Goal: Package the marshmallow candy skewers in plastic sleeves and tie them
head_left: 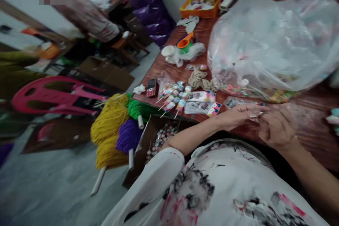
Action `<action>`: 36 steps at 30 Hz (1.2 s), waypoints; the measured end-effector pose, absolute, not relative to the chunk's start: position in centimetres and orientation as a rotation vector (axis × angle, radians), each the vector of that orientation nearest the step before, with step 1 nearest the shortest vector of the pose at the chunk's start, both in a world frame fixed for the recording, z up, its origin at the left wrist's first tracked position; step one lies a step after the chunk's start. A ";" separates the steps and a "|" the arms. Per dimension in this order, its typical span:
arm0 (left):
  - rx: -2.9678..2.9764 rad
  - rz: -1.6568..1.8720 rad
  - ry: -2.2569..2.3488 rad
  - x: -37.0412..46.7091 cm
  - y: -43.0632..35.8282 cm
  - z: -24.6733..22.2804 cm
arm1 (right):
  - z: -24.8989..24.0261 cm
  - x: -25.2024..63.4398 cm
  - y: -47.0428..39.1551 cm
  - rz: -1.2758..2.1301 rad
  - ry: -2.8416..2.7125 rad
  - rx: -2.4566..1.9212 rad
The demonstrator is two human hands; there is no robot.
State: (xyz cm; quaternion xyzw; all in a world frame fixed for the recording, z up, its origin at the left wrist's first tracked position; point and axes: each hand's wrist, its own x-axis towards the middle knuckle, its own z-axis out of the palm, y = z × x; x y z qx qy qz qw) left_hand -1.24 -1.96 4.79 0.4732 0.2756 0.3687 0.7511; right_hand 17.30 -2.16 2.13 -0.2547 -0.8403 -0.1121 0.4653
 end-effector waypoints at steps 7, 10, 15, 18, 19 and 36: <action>1.310 0.668 0.817 -7.0 -4.5 5.9 | 1.2 14.1 -3.5 -0.101 -2.061 -0.449; 1.535 0.586 0.945 -8.9 -6.5 6.6 | 1.5 12.1 -4.2 0.222 -1.997 -0.499; 2.252 0.257 1.399 -11.1 -10.9 7.2 | 1.1 6.9 -7.4 1.366 -2.032 -0.733; 2.328 -0.240 1.496 -12.9 -14.4 7.1 | 0.5 4.4 -8.7 1.681 -2.142 -0.700; 2.252 -0.417 1.529 -13.9 -15.3 7.0 | 0.4 4.0 -8.7 1.686 -2.143 -0.719; 2.815 -0.232 1.176 -0.8 -0.4 1.7 | -1.1 19.6 -10.1 0.472 -1.936 -1.008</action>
